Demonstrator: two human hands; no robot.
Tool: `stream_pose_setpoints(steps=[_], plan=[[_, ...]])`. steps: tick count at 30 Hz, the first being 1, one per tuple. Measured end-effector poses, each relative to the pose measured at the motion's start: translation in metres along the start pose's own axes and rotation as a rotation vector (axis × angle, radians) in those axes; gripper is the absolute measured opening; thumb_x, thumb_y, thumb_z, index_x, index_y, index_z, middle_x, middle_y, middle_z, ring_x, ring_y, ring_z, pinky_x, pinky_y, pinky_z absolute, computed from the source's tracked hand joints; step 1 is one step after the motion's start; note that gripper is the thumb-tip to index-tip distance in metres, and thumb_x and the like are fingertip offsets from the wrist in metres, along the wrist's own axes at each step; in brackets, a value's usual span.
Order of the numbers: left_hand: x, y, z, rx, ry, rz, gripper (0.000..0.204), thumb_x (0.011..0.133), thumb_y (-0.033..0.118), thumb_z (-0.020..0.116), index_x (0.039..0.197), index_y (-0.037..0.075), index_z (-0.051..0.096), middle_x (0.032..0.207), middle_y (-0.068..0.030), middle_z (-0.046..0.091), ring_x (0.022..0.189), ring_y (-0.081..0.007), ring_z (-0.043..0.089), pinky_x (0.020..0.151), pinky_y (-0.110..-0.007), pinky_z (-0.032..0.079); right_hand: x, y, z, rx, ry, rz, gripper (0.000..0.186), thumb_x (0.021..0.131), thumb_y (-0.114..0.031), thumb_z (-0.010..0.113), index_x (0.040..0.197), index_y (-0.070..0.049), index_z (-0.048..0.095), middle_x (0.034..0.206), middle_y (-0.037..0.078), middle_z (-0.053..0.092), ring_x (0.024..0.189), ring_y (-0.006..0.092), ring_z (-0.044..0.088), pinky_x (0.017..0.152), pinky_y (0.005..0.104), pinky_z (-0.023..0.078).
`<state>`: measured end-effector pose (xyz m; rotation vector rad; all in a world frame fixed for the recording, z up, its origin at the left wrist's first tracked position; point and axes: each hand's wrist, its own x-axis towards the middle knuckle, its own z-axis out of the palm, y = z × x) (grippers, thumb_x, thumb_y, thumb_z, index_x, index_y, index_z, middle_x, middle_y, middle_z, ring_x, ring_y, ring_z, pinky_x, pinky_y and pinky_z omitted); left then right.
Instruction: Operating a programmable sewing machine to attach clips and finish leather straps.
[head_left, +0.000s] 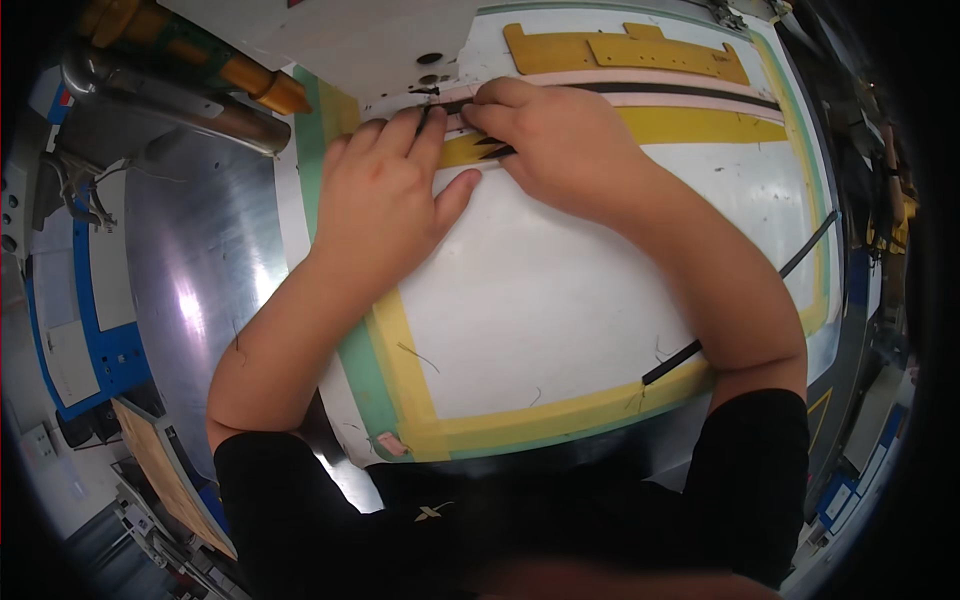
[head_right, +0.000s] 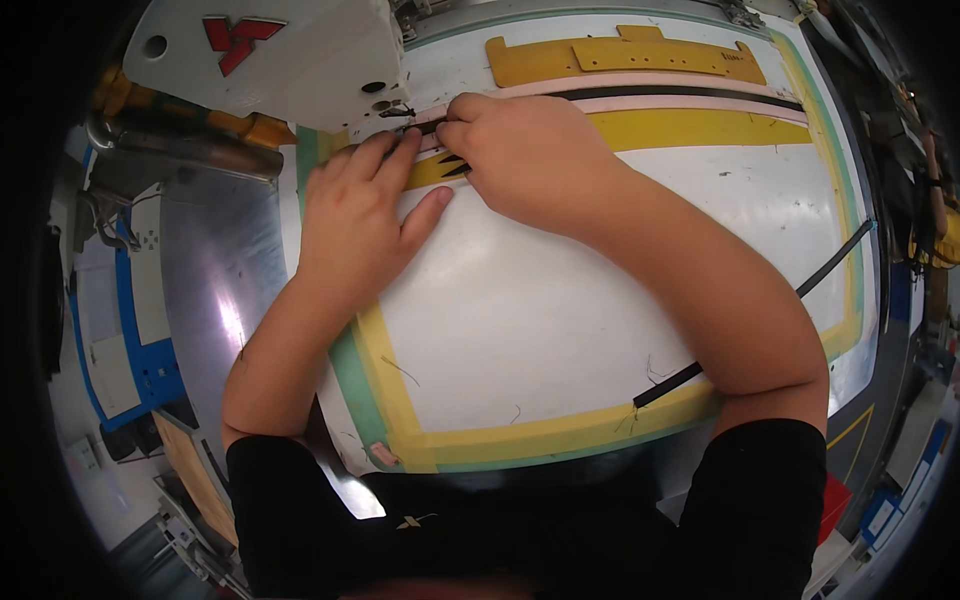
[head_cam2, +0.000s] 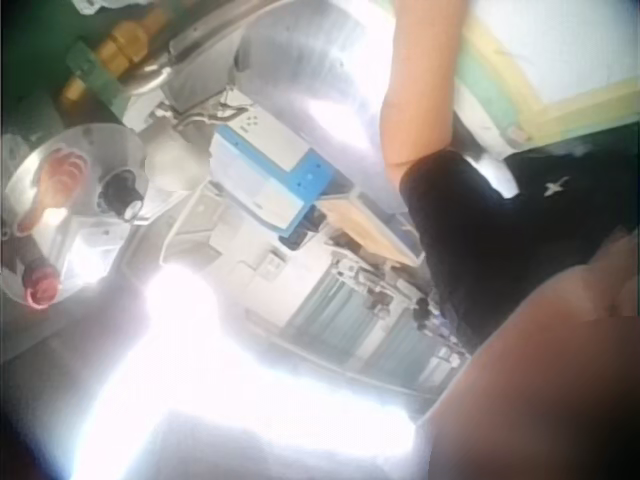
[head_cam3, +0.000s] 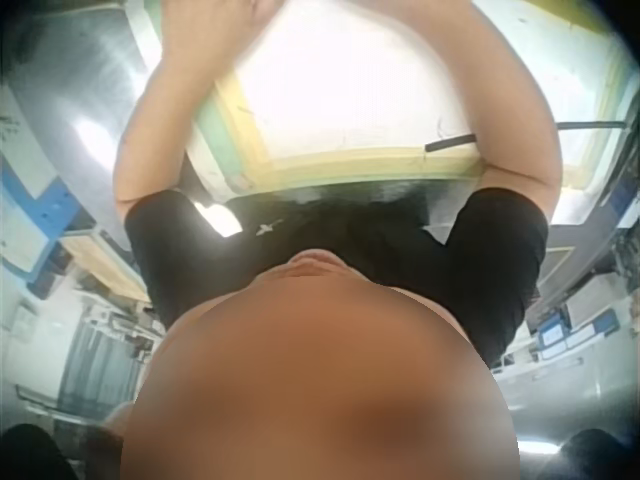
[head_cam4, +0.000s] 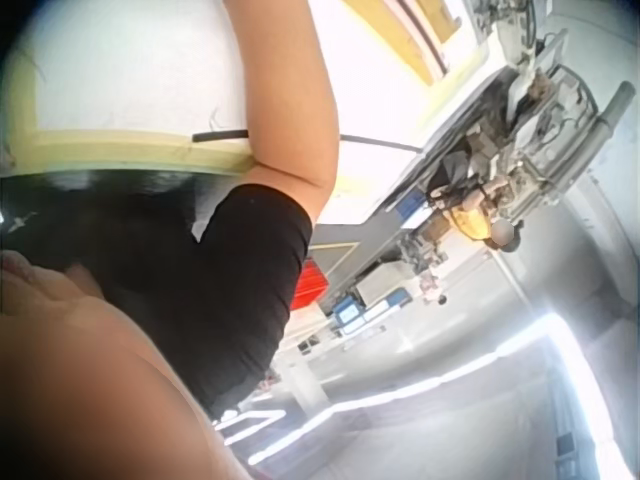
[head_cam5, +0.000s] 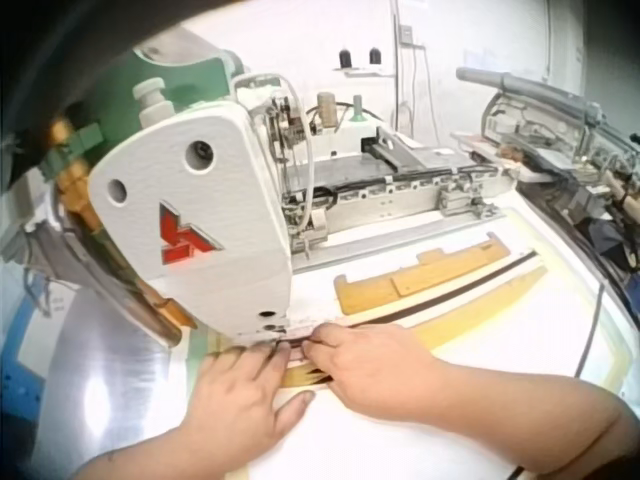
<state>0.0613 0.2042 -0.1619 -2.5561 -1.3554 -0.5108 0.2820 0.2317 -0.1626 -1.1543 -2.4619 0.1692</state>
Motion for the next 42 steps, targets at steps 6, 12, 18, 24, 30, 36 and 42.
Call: stream_pose_setpoints(steps=[6,12,18,24,30,36,42], plan=[[0.0,0.0,-0.001,-0.037,0.021,0.03,0.054,0.088,0.038,0.079,0.125,0.0,0.073,0.115,-0.0111,0.071,0.102,-0.0294,0.067,0.09,-0.042,0.052,-0.002,-0.005,-0.002,-0.023,-0.031,0.037,0.035,0.088,-0.008,0.067,0.123,-0.007,0.073,0.11,0.009,0.068,0.094,0.0315,0.072,0.077,0.0435,0.06],[0.0,0.002,-0.003,-0.084,-0.001,0.017,0.05,0.089,0.033,0.08,0.123,-0.003,0.072,0.118,-0.0165,0.073,0.101,-0.0333,0.07,0.09,-0.042,0.055,-0.002,-0.014,0.002,-0.028,-0.026,0.03,0.047,0.091,-0.01,0.067,0.138,-0.008,0.067,0.115,0.011,0.064,0.092,0.0315,0.072,0.076,0.0432,0.059],[-0.002,0.001,-0.003,-0.069,0.02,0.017,0.049,0.085,0.033,0.082,0.118,-0.003,0.073,0.117,-0.0171,0.073,0.1,-0.0324,0.07,0.089,-0.043,0.055,0.0,-0.018,0.002,-0.024,-0.04,0.04,0.047,0.092,-0.012,0.067,0.138,-0.009,0.067,0.118,0.012,0.063,0.089,0.0304,0.073,0.075,0.0425,0.06],[-0.002,0.0,-0.007,-0.067,-0.049,-0.025,0.042,0.082,0.029,0.082,0.111,-0.001,0.075,0.114,-0.015,0.073,0.1,-0.0305,0.07,0.088,-0.043,0.054,0.0,-0.021,0.001,-0.063,-0.098,0.068,0.046,0.094,-0.012,0.063,0.14,-0.01,0.064,0.119,0.013,0.062,0.089,0.0286,0.074,0.073,0.0416,0.06],[-0.002,0.001,-0.008,-0.069,-0.034,-0.035,0.043,0.08,0.027,0.082,0.112,0.0,0.075,0.115,-0.0141,0.073,0.101,-0.029,0.069,0.089,-0.041,0.053,0.0,-0.022,0.0,-0.031,-0.09,0.07,0.048,0.092,-0.01,0.063,0.141,-0.01,0.064,0.118,0.015,0.062,0.088,0.0297,0.073,0.072,0.0416,0.059],[-0.001,0.001,-0.007,-0.099,-0.011,-0.037,0.045,0.077,0.026,0.083,0.113,0.0,0.074,0.115,-0.0147,0.072,0.1,-0.0291,0.069,0.089,-0.041,0.053,0.001,-0.023,-0.003,-0.014,-0.112,0.084,0.05,0.092,-0.01,0.064,0.142,-0.01,0.066,0.118,0.016,0.06,0.088,0.0304,0.073,0.073,0.0418,0.06],[0.0,0.001,-0.006,-0.101,0.027,-0.017,0.044,0.076,0.024,0.084,0.112,0.0,0.074,0.114,-0.0167,0.072,0.099,-0.031,0.069,0.087,-0.042,0.054,-0.001,-0.023,-0.004,0.013,-0.089,0.075,0.051,0.092,-0.008,0.063,0.143,-0.01,0.066,0.118,0.016,0.059,0.09,0.0306,0.072,0.075,0.0413,0.06]])
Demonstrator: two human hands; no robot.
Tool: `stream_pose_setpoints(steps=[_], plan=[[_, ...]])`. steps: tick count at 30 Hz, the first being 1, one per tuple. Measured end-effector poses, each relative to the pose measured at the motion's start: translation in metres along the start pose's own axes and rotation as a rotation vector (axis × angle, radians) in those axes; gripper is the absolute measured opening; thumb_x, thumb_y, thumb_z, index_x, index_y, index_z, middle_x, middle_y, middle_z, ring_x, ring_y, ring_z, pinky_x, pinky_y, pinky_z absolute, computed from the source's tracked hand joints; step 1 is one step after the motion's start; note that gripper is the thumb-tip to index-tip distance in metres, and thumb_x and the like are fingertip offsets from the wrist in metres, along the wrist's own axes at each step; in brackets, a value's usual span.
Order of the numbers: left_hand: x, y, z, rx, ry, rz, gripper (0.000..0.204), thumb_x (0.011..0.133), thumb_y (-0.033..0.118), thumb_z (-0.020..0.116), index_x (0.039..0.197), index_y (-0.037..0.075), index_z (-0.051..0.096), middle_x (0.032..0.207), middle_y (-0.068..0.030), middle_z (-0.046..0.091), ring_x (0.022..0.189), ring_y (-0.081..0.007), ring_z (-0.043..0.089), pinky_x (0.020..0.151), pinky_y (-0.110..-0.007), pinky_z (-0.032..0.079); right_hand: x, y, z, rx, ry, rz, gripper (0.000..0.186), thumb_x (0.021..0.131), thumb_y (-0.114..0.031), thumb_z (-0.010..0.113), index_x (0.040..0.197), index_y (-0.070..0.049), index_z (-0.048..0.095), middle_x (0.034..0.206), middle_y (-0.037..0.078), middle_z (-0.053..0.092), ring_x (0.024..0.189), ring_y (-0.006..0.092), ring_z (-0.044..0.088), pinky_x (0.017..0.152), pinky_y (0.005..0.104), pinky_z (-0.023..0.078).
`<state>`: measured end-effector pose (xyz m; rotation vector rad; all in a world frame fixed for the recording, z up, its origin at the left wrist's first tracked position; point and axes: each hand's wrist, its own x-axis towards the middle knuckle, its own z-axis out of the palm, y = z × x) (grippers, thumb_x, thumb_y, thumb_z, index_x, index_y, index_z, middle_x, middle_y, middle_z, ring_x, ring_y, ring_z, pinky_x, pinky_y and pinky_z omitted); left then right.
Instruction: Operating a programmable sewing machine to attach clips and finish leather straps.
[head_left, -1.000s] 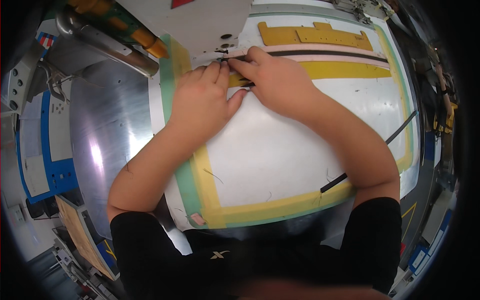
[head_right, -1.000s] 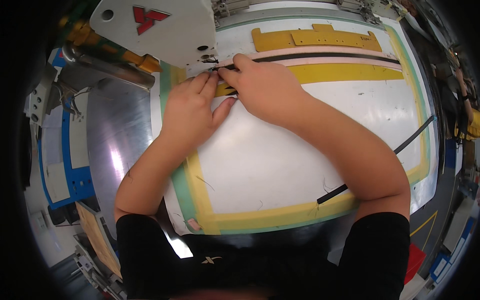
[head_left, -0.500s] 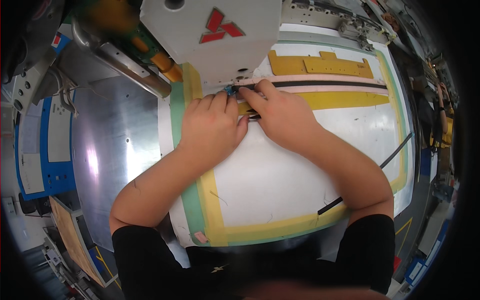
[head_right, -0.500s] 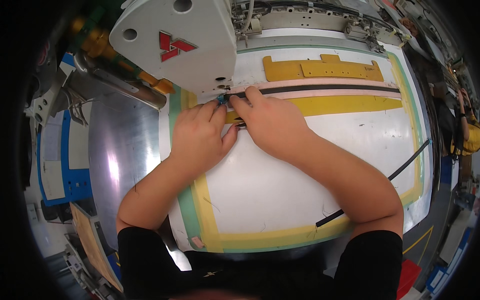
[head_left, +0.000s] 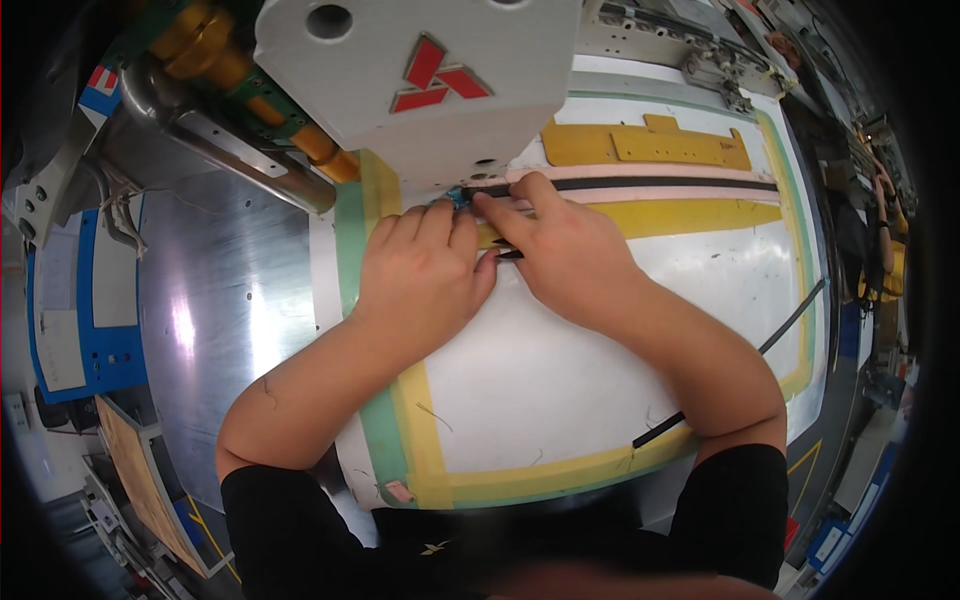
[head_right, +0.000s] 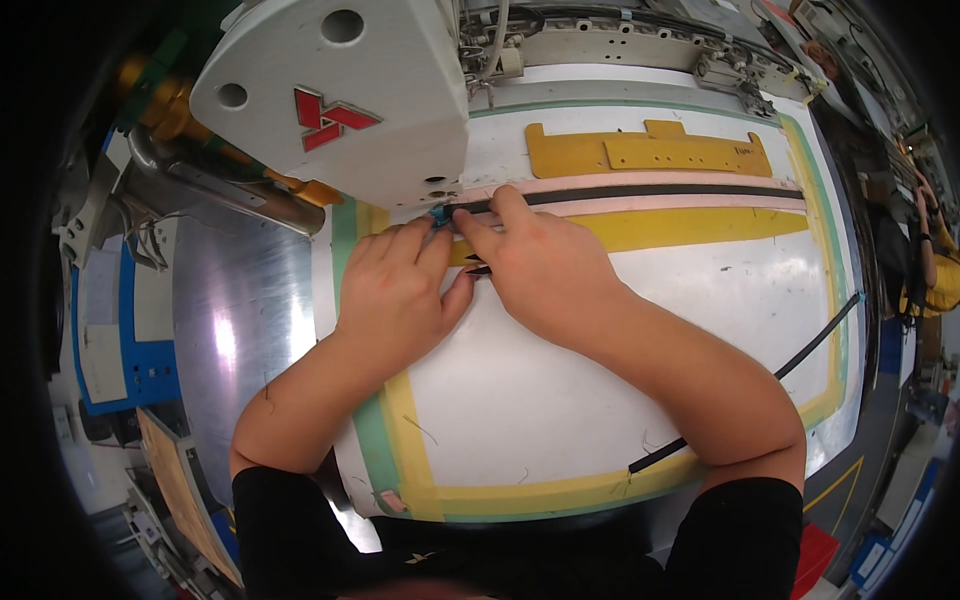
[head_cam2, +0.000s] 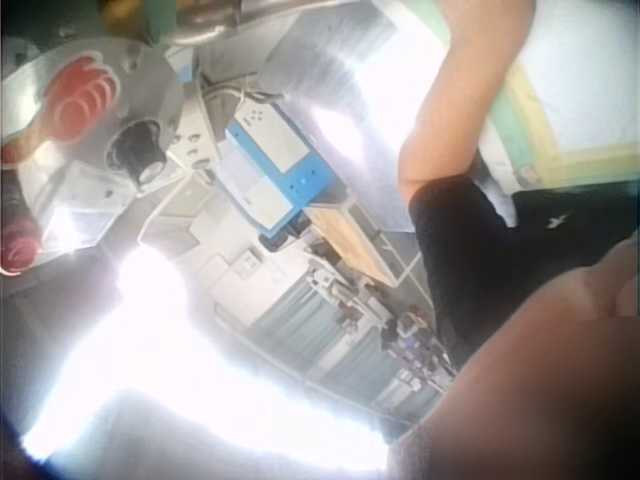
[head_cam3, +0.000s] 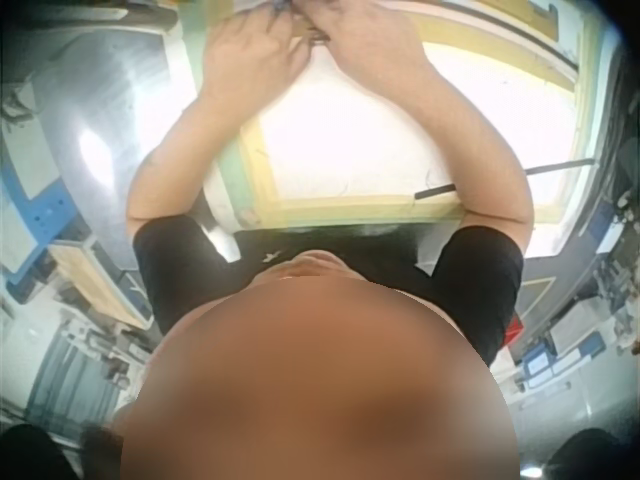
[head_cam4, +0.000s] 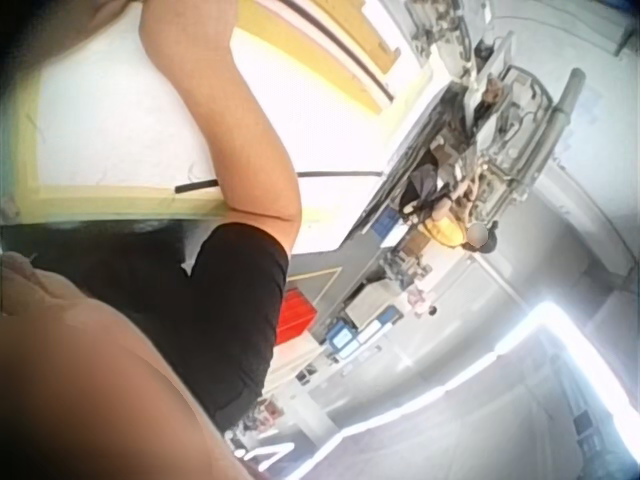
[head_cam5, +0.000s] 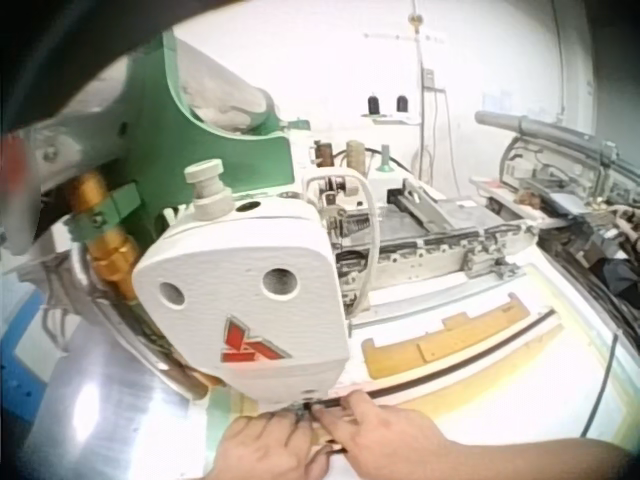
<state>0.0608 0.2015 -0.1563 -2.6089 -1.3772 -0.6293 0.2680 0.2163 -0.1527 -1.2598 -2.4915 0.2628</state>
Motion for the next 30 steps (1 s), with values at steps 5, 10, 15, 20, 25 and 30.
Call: stream_pose_setpoints(steps=[5,10,15,20,25,30], plan=[[-0.001,0.0,0.0,0.005,0.009,0.007,0.043,0.077,0.024,0.084,0.111,0.0,0.074,0.115,-0.0173,0.073,0.098,-0.0321,0.07,0.085,-0.043,0.055,0.0,0.002,0.002,0.017,0.004,-0.009,0.051,0.092,-0.007,0.063,0.142,-0.008,0.066,0.118,0.017,0.058,0.091,0.0316,0.072,0.076,0.0417,0.06],[0.0,-0.001,0.001,0.043,0.046,0.034,0.037,0.076,0.026,0.083,0.104,0.003,0.073,0.105,-0.0122,0.07,0.092,-0.0295,0.068,0.08,-0.042,0.054,-0.002,0.001,0.003,0.004,0.006,-0.024,0.05,0.092,-0.007,0.062,0.142,-0.005,0.064,0.119,0.018,0.059,0.091,0.0327,0.072,0.077,0.0422,0.06],[0.002,-0.004,0.003,0.045,0.067,0.053,0.034,0.075,0.026,0.083,0.099,0.005,0.072,0.097,-0.0078,0.069,0.086,-0.027,0.067,0.076,-0.041,0.052,-0.001,0.002,0.004,-0.029,-0.004,-0.012,0.051,0.093,-0.01,0.065,0.144,-0.009,0.064,0.121,0.017,0.06,0.093,0.0324,0.073,0.077,0.0417,0.06],[-0.001,-0.002,0.001,0.04,-0.053,-0.013,0.039,0.08,0.028,0.082,0.108,0.001,0.076,0.115,-0.0151,0.074,0.096,-0.0324,0.072,0.086,-0.043,0.056,0.001,0.002,0.005,-0.011,-0.001,-0.026,0.047,0.094,-0.008,0.062,0.141,-0.002,0.063,0.122,0.02,0.06,0.092,0.0344,0.073,0.078,0.0431,0.06],[-0.002,0.0,-0.001,0.079,-0.032,-0.013,0.038,0.083,0.03,0.081,0.108,0.002,0.076,0.113,-0.0145,0.075,0.096,-0.0318,0.072,0.084,-0.043,0.055,0.001,-0.001,0.001,0.021,-0.019,0.006,0.046,0.095,-0.008,0.061,0.14,-0.003,0.064,0.122,0.019,0.06,0.092,0.0338,0.073,0.079,0.0435,0.06],[0.001,0.001,-0.013,0.074,-0.025,-0.007,0.032,0.081,0.026,0.082,0.104,0.004,0.076,0.104,-0.0115,0.077,0.091,-0.0313,0.072,0.082,-0.041,0.055,0.0,-0.002,0.001,0.023,-0.041,0.015,0.045,0.096,-0.007,0.059,0.14,-0.003,0.064,0.121,0.019,0.06,0.094,0.0342,0.073,0.079,0.0442,0.06]])
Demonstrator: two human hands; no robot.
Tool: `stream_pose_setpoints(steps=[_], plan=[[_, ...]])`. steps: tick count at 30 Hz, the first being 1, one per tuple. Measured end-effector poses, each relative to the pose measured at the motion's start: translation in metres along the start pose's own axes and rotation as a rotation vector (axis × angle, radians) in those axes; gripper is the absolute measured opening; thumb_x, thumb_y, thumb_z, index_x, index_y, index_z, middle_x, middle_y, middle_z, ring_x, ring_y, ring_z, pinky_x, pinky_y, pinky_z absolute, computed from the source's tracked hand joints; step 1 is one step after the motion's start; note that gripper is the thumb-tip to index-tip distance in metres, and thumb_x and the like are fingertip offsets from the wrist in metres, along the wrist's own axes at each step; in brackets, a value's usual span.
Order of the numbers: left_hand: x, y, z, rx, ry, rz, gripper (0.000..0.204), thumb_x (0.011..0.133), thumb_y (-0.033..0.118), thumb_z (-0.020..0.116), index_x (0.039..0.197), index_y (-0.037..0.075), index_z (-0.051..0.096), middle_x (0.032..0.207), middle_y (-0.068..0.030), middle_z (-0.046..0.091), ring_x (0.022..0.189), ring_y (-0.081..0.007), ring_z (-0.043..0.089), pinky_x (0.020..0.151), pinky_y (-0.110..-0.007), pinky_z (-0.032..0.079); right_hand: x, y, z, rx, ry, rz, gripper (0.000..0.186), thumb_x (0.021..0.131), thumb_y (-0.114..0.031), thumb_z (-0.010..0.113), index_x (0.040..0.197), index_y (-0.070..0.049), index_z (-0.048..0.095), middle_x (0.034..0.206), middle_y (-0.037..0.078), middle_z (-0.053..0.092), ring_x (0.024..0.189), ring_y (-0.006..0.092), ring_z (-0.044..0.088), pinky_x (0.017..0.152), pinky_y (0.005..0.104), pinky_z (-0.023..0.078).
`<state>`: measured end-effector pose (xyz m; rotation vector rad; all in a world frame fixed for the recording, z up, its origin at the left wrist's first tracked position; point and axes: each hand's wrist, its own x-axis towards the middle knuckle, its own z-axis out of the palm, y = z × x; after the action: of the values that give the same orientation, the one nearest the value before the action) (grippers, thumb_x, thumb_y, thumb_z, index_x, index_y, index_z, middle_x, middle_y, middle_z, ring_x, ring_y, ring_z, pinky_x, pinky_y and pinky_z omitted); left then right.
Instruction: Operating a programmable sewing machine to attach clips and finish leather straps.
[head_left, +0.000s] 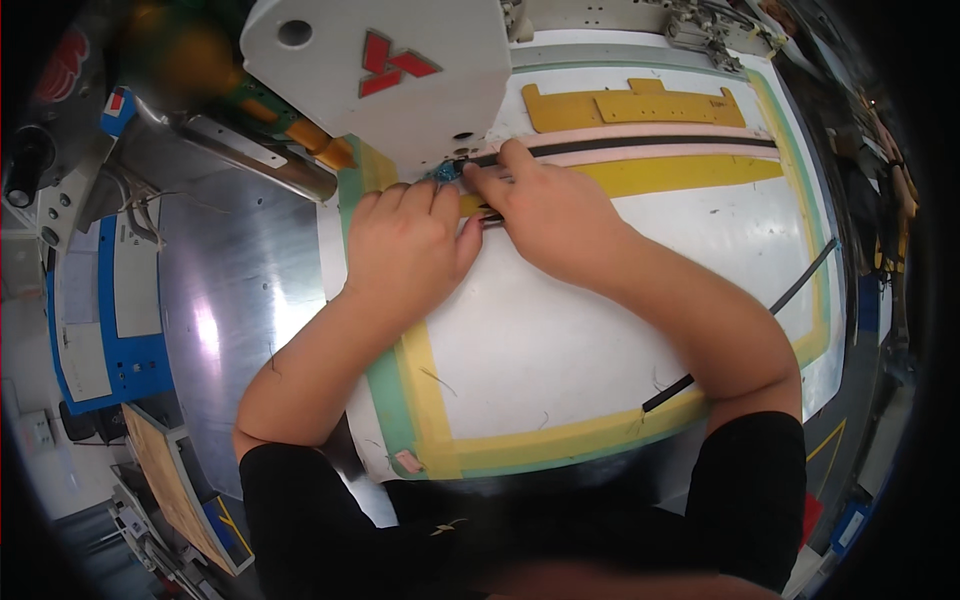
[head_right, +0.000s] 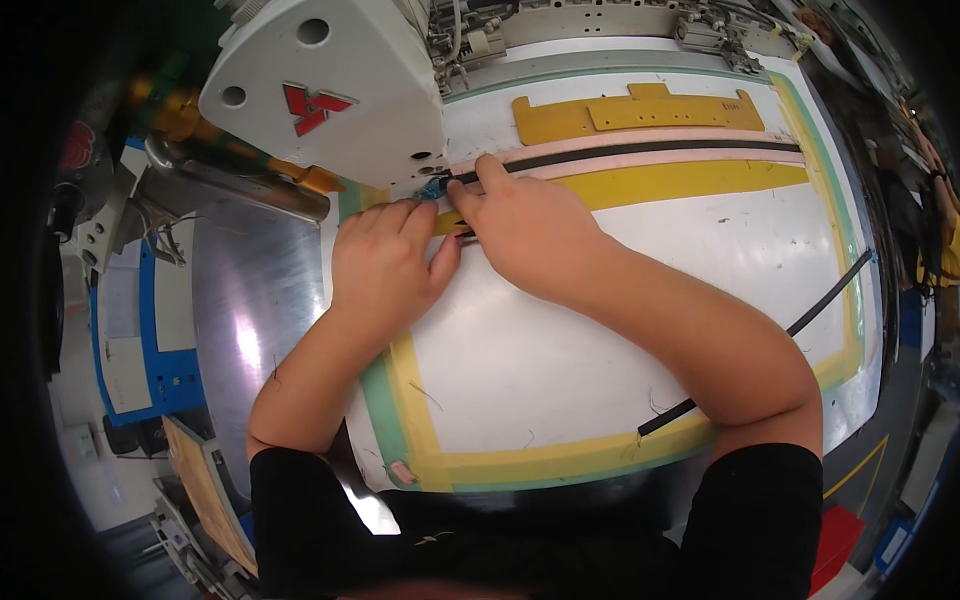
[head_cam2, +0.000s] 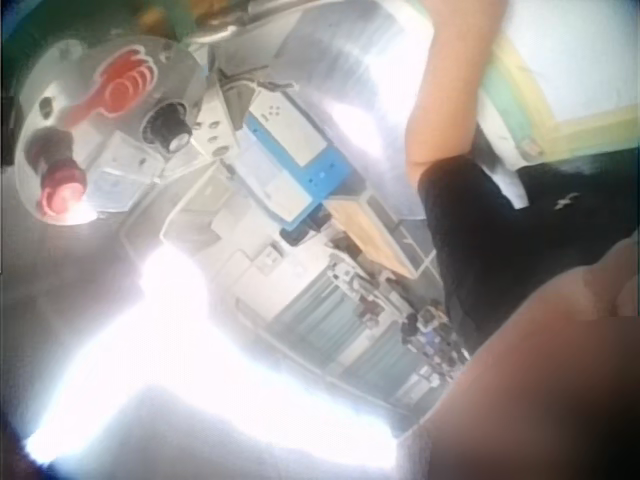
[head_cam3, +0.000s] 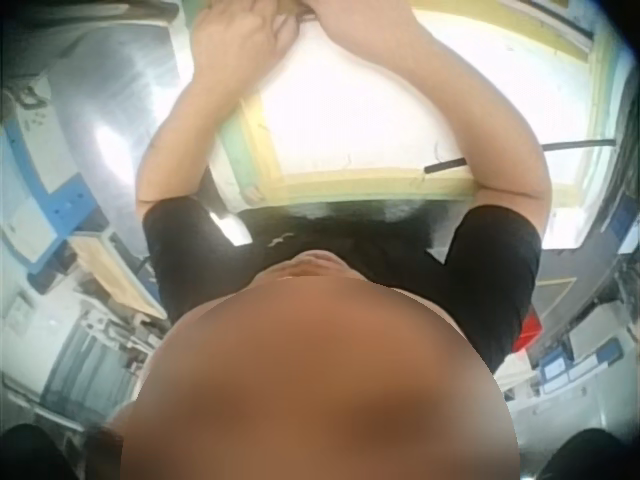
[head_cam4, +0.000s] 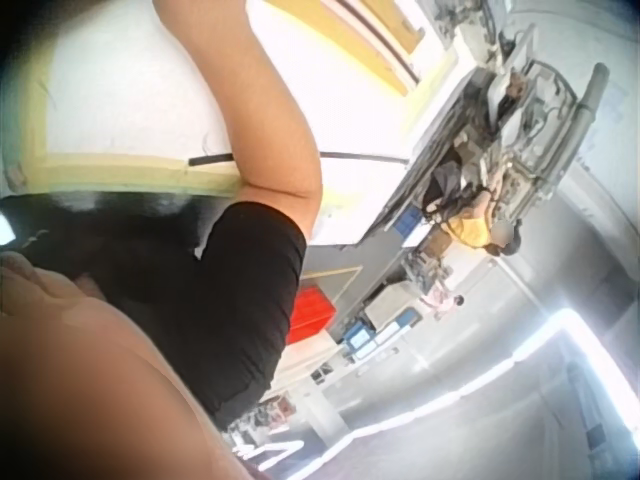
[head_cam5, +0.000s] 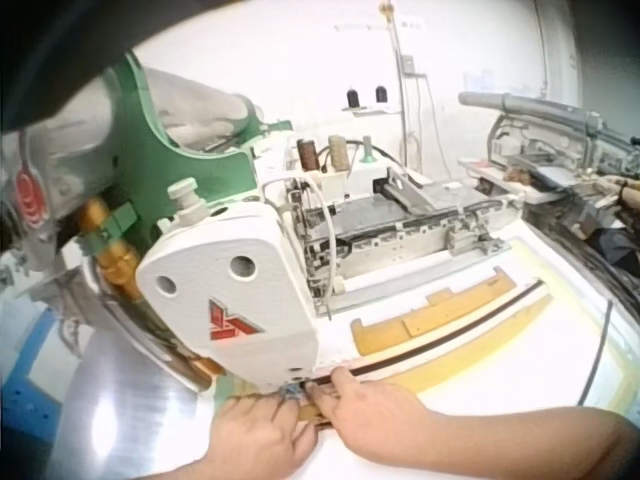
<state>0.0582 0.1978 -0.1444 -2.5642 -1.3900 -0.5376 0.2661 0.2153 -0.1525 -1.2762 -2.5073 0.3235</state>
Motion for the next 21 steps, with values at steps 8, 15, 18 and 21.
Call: stream_pose_setpoints(steps=[8,15,18,21], plan=[[-0.015,-0.028,-0.138,-0.077,0.772,0.021,0.016,0.088,0.002,0.069,0.103,-0.003,0.073,0.097,-0.0129,0.073,0.088,-0.0229,0.069,0.081,-0.033,0.052,0.004,-0.007,-0.009,-0.055,-0.066,0.041,0.051,0.095,-0.003,0.056,0.146,-0.005,0.061,0.127,0.021,0.058,0.101,0.0352,0.072,0.085,0.0459,0.059],[0.036,-0.096,-0.255,-0.233,1.203,0.083,0.044,0.098,0.017,0.062,0.136,-0.006,0.064,0.128,-0.0171,0.067,0.122,-0.0239,0.063,0.111,-0.034,0.043,0.004,-0.017,-0.02,-0.089,-0.126,0.055,0.055,0.094,-0.001,0.055,0.148,-0.006,0.06,0.129,0.022,0.057,0.1,0.0355,0.071,0.084,0.0458,0.059],[0.049,-0.106,-0.28,-0.219,0.94,0.116,0.048,0.1,0.022,0.063,0.14,-0.004,0.063,0.135,-0.0155,0.066,0.127,-0.024,0.061,0.114,-0.034,0.04,0.002,-0.015,-0.017,-0.087,-0.076,0.019,0.052,0.094,-0.002,0.055,0.146,-0.004,0.061,0.125,0.022,0.058,0.097,0.036,0.072,0.082,0.047,0.06],[0.061,-0.12,-0.274,-0.302,0.661,0.15,0.053,0.101,0.026,0.064,0.145,-0.002,0.061,0.142,-0.0138,0.064,0.132,-0.0241,0.059,0.117,-0.034,0.036,0.0,-0.009,-0.009,-0.069,-0.039,0.018,0.049,0.096,-0.004,0.054,0.144,-0.007,0.062,0.124,0.022,0.059,0.097,0.0369,0.072,0.082,0.0482,0.059]])
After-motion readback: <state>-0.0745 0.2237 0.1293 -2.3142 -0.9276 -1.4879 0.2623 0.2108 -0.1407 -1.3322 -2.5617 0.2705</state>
